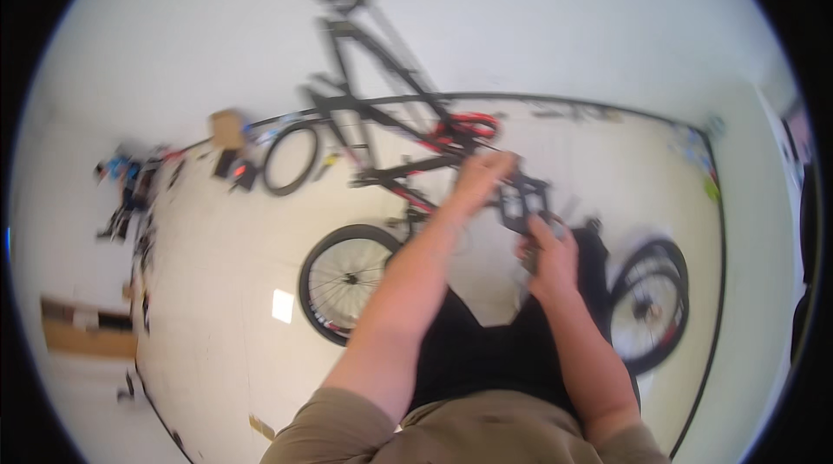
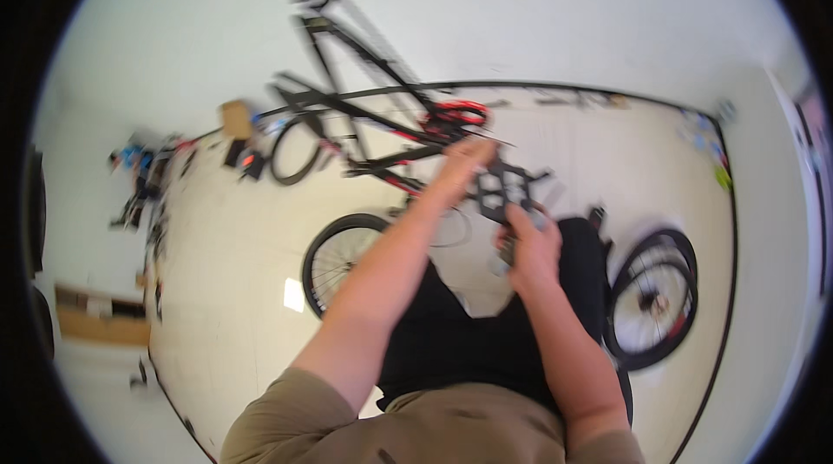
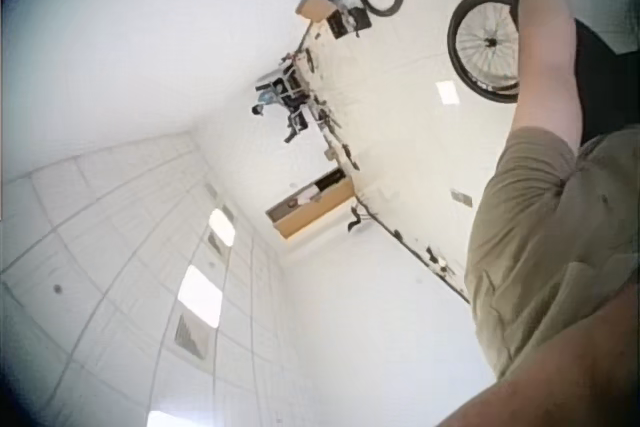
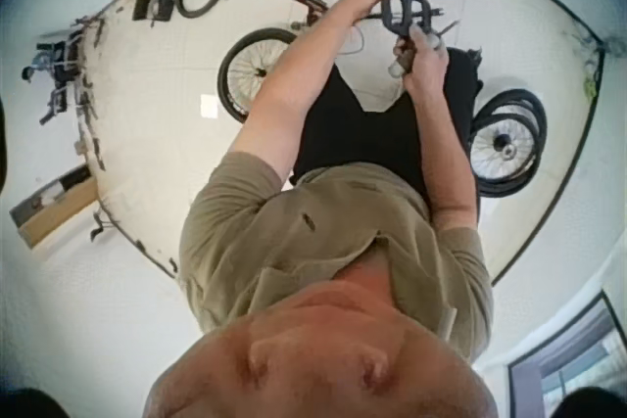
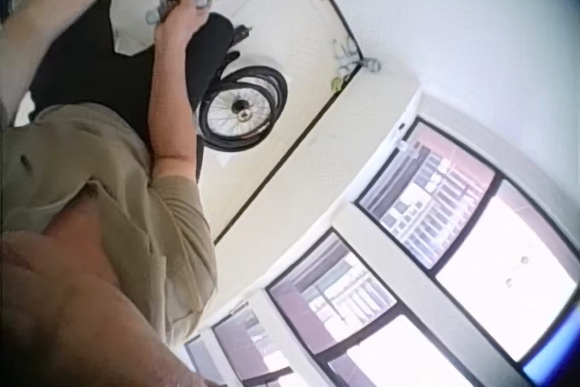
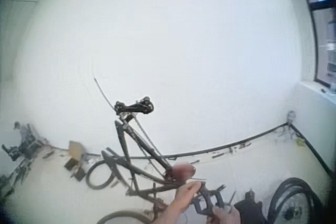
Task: The person is assembling a bicycle by attaching a pedal to the crank arm. They use a pedal wrench to tighten the pedal onto the crank arm, ensuring it is securely fastened.
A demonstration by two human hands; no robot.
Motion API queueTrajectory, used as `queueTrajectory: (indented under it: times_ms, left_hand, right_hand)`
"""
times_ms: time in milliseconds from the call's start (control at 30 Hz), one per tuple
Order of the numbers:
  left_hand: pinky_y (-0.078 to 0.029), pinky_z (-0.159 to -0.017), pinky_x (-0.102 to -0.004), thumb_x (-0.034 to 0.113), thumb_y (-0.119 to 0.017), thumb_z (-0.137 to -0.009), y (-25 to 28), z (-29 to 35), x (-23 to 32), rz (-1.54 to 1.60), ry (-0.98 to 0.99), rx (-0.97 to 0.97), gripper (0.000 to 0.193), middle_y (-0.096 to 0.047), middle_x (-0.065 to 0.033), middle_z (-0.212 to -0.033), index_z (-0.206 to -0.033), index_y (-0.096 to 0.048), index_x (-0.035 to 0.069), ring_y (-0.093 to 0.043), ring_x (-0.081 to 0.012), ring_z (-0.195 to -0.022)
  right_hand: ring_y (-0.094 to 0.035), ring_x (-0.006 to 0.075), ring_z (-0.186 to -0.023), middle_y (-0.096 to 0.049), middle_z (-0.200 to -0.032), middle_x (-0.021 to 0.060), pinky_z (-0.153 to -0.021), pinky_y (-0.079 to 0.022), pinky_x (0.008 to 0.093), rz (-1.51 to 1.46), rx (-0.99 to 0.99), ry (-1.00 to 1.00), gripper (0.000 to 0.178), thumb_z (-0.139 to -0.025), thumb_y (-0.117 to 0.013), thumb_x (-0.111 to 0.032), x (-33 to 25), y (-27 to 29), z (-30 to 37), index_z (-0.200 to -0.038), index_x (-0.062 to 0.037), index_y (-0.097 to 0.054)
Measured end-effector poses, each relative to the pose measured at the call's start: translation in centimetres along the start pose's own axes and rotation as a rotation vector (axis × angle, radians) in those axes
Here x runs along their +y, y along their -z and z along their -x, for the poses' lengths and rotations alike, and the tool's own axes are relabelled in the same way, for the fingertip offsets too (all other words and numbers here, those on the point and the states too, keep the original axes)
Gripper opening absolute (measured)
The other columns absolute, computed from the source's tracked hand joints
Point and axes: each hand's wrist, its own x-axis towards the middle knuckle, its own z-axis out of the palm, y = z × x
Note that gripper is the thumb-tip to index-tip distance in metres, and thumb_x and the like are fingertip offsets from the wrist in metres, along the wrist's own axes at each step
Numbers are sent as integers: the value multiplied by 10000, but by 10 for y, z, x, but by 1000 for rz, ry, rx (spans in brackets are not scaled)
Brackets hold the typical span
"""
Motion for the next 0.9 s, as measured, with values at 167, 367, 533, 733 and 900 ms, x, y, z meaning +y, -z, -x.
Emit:
queueTrajectory:
  times_ms: [167, 367, 533, 733, 900]
  left_hand:
    - [-475, -675, -262, 361, -662, -915, 2, 9, -3, 33, -41, 0, 323, -680, -8, -779, -902, -725, 45, -600, -83, -735]
    - [-444, -613, -253, 321, -666, -919, -10, 3, 8, 92, -65, -18, 307, -647, -14, -700, -832, -727, 33, -579, -94, -655]
    - [-402, -558, -263, 312, -679, -894, -10, 8, 18, 188, -39, 14, 320, -630, -24, -637, -735, -710, 36, -554, -101, -582]
    - [-395, -542, -249, 304, -689, -885, -9, 14, 20, 194, -28, 21, 298, -625, -2, -643, -742, -723, 45, -545, -84, -575]
    - [-435, -600, -252, 322, -718, -880, -11, -3, 10, 100, -64, 8, 296, -660, -16, -708, -843, -752, 31, -566, -86, -639]
  right_hand:
    - [-545, 99, -557, -587, -731, 26, -489, -460, 240, 255, 96, 189, 363, -900, -709, -144, 10, -10, 13, -1202, -26, -545]
    - [-488, 92, -504, -536, -640, 13, -460, -376, 232, 407, 49, 379, 300, -919, -689, -131, 15, 0, -3, -1154, -19, -540]
    - [-442, 60, -527, -536, -671, -10, -472, -333, 212, 580, 71, 482, 425, -895, -719, -122, 16, 8, -9, -1270, -4, -557]
    - [-572, 134, -761, -628, -866, 22, -724, -487, 260, 711, -17, 724, 389, -886, -718, -69, 25, 21, -20, -1250, -1, -602]
    - [-617, 245, -950, -644, -1035, 123, -878, -496, 345, 1022, -82, 941, 392, -829, -733, 15, 12, 32, -25, -1201, 48, -615]
